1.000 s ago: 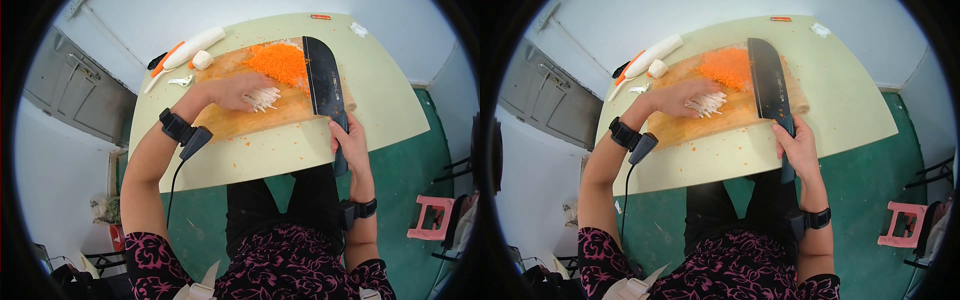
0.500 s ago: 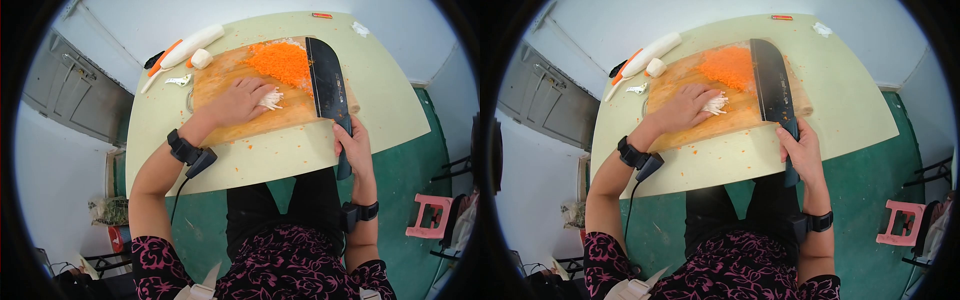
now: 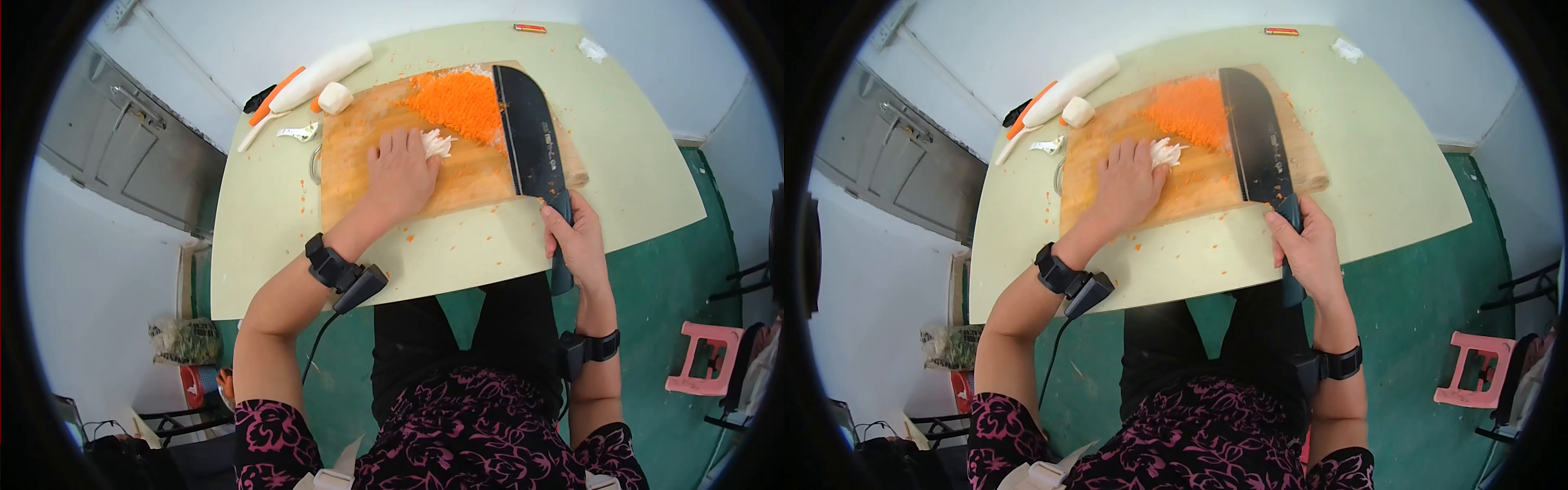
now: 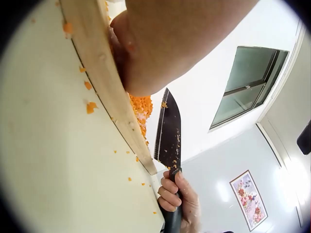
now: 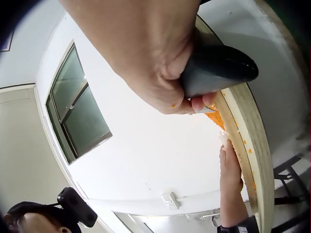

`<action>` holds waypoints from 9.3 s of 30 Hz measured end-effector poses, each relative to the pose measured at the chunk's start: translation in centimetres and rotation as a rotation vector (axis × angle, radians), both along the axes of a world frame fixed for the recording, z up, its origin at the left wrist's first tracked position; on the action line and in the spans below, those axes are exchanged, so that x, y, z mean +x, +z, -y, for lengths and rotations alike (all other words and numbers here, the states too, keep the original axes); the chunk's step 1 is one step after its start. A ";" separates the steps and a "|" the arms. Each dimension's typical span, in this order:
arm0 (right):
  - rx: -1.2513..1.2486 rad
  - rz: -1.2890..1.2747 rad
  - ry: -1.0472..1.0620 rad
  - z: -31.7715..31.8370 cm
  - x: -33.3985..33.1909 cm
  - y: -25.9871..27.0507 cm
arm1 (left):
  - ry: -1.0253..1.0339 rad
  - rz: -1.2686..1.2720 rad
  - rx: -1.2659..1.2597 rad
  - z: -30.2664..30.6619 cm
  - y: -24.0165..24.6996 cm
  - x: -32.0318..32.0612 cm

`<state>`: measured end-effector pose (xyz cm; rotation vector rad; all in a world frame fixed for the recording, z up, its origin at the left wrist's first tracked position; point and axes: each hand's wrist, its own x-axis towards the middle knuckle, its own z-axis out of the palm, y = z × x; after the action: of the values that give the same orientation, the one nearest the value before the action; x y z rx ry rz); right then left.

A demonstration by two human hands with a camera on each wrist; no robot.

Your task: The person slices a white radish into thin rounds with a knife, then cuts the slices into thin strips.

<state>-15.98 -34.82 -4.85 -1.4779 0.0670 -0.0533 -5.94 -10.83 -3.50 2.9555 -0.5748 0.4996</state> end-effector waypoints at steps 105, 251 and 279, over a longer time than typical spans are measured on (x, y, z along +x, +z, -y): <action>-1.214 0.234 0.248 -3.9 2.6 9.1 | -0.272 0.166 -0.476 -1.1 -0.4 -0.1; -1.234 0.191 0.428 -6.5 6.2 9.2 | -0.243 0.253 -0.509 -1.2 -0.8 -0.1; -1.113 -0.003 0.441 -8.1 8.7 11.4 | -0.187 0.224 -0.528 -1.2 -1.0 -0.3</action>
<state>-7.28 -26.68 6.50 -2.5685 -0.3416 0.3203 -6.23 -9.63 -4.53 2.3405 -0.6169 0.8214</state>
